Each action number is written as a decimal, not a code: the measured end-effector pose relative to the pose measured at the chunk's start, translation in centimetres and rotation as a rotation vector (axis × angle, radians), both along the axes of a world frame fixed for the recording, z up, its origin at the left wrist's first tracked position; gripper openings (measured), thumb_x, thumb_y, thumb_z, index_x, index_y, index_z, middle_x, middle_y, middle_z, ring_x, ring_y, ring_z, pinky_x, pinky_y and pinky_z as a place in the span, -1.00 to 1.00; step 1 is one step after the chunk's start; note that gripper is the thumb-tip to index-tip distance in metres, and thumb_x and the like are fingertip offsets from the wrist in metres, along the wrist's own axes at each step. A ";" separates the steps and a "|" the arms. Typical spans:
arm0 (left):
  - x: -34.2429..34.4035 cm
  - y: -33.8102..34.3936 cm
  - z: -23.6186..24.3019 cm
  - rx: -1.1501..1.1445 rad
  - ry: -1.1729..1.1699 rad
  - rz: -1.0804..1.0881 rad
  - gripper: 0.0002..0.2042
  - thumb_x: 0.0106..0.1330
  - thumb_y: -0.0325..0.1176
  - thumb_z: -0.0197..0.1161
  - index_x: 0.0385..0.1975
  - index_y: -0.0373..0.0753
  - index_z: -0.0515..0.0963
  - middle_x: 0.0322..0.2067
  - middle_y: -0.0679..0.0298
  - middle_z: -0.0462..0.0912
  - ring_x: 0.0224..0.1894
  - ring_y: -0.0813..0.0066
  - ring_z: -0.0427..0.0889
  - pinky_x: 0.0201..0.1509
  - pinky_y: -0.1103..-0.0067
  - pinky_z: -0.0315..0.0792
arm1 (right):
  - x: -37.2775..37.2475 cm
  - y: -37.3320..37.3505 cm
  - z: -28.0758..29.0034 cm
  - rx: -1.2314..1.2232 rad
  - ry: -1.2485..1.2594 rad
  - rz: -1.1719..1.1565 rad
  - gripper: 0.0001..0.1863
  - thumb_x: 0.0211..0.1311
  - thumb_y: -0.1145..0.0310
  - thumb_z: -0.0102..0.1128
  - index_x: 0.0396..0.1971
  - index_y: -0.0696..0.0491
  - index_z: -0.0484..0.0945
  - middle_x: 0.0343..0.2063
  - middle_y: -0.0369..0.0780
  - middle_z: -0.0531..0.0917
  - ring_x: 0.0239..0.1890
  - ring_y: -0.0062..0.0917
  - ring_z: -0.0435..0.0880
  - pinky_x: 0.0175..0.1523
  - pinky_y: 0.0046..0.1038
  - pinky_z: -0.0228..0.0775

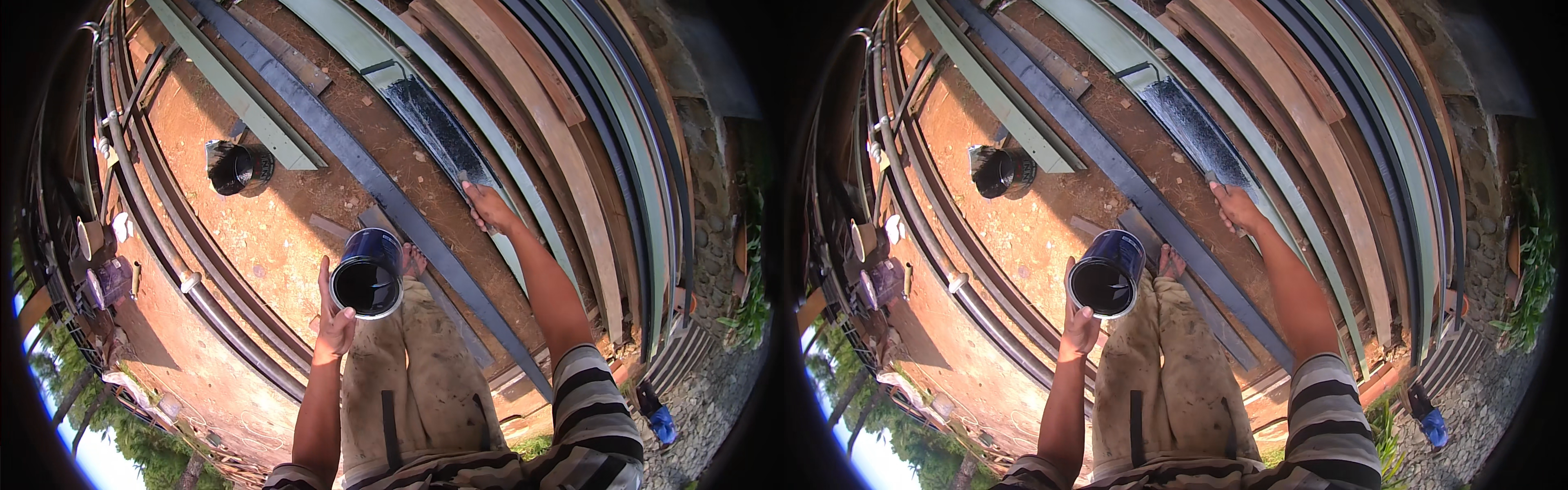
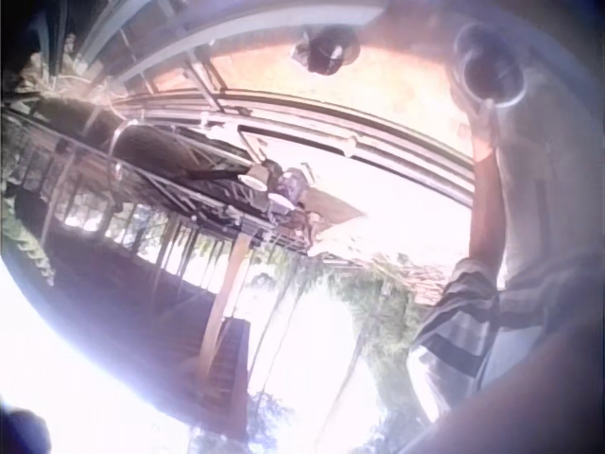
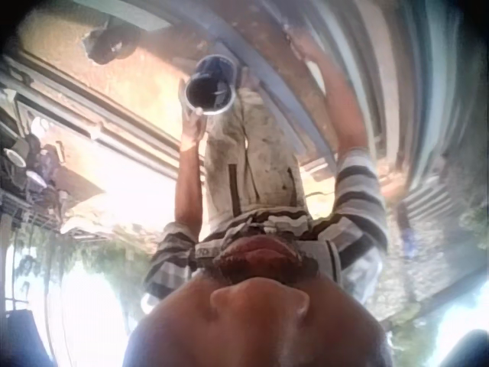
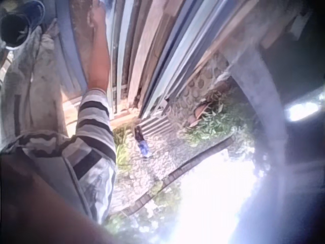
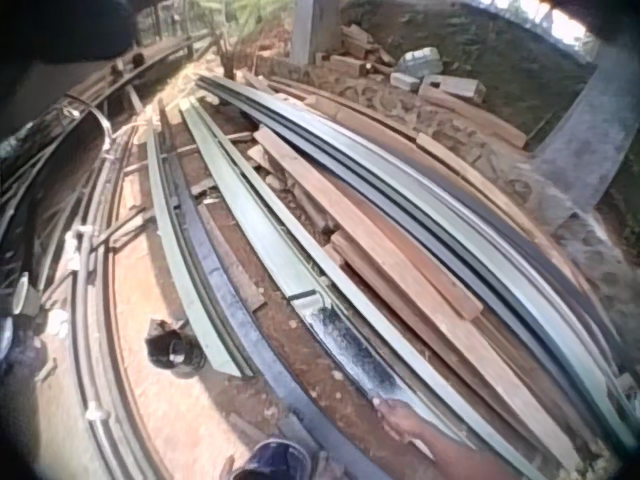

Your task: The person sits on the ground and mixes black paint in a can using a stick. They then stand up, walk to a pile of metal frames, and paint the frames with a brush while holding the paint can in the other hand.

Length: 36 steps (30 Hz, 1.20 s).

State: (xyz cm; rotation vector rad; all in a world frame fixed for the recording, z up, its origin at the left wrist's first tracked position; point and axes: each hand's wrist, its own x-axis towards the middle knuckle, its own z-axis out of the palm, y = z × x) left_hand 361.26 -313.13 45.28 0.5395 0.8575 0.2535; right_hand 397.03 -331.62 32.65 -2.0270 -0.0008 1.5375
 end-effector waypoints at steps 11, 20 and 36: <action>0.7 1.1 -1.3 -0.057 0.002 -0.071 0.23 0.11 -0.37 0.54 0.69 -0.02 -0.28 0.49 0.10 0.23 0.54 0.16 0.25 0.65 0.25 0.09 | 5.1 -3.1 -0.2 -0.282 -0.054 0.309 -0.22 0.62 -0.28 -0.16 -0.52 0.20 0.39 -0.71 -0.18 0.46 -0.80 -0.44 0.44 -0.67 -0.25 0.37; 3.2 -0.2 -0.2 -0.064 -0.002 -0.171 0.23 0.08 -0.34 0.55 0.69 -0.01 -0.24 0.53 0.11 0.17 0.57 0.15 0.22 0.65 0.23 0.08 | -1.1 -25.6 9.0 -0.637 0.067 0.358 -0.23 0.61 -0.30 -0.16 -0.47 0.19 0.43 -0.73 -0.17 0.48 -0.73 -0.39 0.53 -0.63 -0.25 0.42; 3.8 -3.0 -0.1 -0.061 0.043 -0.265 0.27 0.03 -0.31 0.57 0.69 0.06 -0.24 0.53 0.13 0.19 0.57 0.16 0.22 0.67 0.26 0.05 | -7.7 -35.6 9.6 -0.704 -0.067 0.214 -0.20 0.56 -0.29 -0.10 -0.18 0.30 0.64 -0.41 0.09 0.68 -0.41 -0.13 0.75 -0.23 -0.08 0.57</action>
